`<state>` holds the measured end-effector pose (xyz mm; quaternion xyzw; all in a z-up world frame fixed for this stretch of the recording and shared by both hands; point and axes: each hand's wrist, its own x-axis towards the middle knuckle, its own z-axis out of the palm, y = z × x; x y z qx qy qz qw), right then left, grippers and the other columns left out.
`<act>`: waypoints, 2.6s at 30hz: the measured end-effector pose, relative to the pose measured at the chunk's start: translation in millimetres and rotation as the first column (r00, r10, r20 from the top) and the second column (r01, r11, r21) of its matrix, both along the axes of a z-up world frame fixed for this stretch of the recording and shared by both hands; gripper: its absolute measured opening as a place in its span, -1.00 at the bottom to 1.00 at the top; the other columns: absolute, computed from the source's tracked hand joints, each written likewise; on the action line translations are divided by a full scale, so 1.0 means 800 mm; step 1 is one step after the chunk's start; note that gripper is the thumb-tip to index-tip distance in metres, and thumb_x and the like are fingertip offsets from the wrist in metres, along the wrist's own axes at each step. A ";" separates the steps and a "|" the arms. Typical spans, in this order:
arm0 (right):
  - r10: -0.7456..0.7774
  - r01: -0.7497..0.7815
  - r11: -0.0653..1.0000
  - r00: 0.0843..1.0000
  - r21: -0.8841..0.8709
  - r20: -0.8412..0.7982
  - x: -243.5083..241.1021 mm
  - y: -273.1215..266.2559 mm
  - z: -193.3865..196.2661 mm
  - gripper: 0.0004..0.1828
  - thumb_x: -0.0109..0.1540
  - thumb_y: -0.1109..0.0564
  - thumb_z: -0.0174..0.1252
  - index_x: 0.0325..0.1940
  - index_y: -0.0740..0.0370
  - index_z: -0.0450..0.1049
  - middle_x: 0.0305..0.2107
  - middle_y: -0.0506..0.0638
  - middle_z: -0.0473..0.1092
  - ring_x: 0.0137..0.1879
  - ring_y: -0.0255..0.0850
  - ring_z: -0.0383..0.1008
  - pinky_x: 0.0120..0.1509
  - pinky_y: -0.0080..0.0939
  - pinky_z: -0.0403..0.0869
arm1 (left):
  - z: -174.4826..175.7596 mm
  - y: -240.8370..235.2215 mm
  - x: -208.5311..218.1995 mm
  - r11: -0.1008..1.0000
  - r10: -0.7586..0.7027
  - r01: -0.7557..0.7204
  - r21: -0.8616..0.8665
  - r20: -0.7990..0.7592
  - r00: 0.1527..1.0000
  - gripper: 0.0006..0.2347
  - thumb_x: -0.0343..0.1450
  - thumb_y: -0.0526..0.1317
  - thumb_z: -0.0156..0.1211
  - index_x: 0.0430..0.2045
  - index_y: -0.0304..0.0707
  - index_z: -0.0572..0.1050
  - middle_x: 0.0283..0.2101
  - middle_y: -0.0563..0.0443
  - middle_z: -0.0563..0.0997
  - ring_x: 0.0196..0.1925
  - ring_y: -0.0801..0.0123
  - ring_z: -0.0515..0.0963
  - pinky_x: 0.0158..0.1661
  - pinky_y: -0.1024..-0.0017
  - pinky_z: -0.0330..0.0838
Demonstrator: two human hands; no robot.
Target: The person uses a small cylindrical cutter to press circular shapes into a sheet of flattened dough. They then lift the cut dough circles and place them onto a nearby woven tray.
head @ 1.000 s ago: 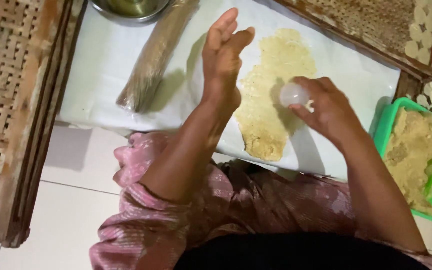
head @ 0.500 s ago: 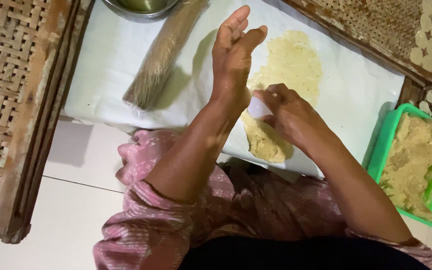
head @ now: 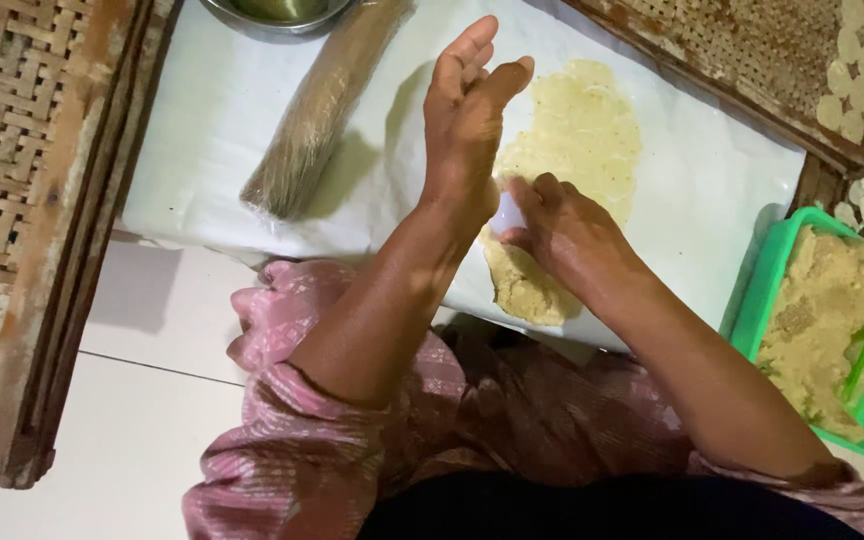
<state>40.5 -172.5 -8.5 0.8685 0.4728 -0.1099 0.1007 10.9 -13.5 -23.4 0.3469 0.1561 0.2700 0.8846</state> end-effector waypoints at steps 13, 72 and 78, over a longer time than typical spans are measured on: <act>0.110 -0.115 0.988 0.993 0.106 0.052 0.009 -0.011 -0.015 -0.18 0.30 -0.45 -0.21 0.33 0.25 0.19 -0.20 0.22 0.33 -0.17 0.11 0.46 -0.13 0.05 0.48 | 0.004 0.003 0.002 1.000 -0.010 0.008 -0.023 -0.093 0.996 -0.50 0.32 -0.25 0.24 0.21 -0.21 0.37 0.37 -0.43 0.30 0.41 -0.04 0.27 0.31 0.07 0.14; -0.135 0.150 0.988 0.965 0.047 -0.224 0.016 0.005 0.007 -0.21 0.13 -0.44 0.13 0.34 -0.07 0.35 -0.06 0.14 0.45 -0.14 0.13 0.55 -0.09 0.12 0.51 | 0.003 0.005 0.001 1.000 -0.017 0.018 0.008 -0.092 0.996 -0.49 0.33 -0.20 0.23 0.22 -0.23 0.36 0.35 -0.47 0.32 0.39 -0.05 0.31 0.29 0.00 0.12; -0.269 0.385 0.877 0.889 0.288 -0.371 0.050 -0.034 0.067 -0.42 0.33 0.10 0.17 0.44 0.02 0.26 0.04 0.22 0.38 -0.01 0.05 0.46 -0.08 0.00 0.53 | 0.003 0.006 -0.001 1.000 -0.025 0.026 0.012 -0.099 0.995 -0.48 0.31 -0.17 0.24 0.22 -0.20 0.37 0.36 -0.43 0.34 0.39 -0.06 0.33 0.25 0.01 0.16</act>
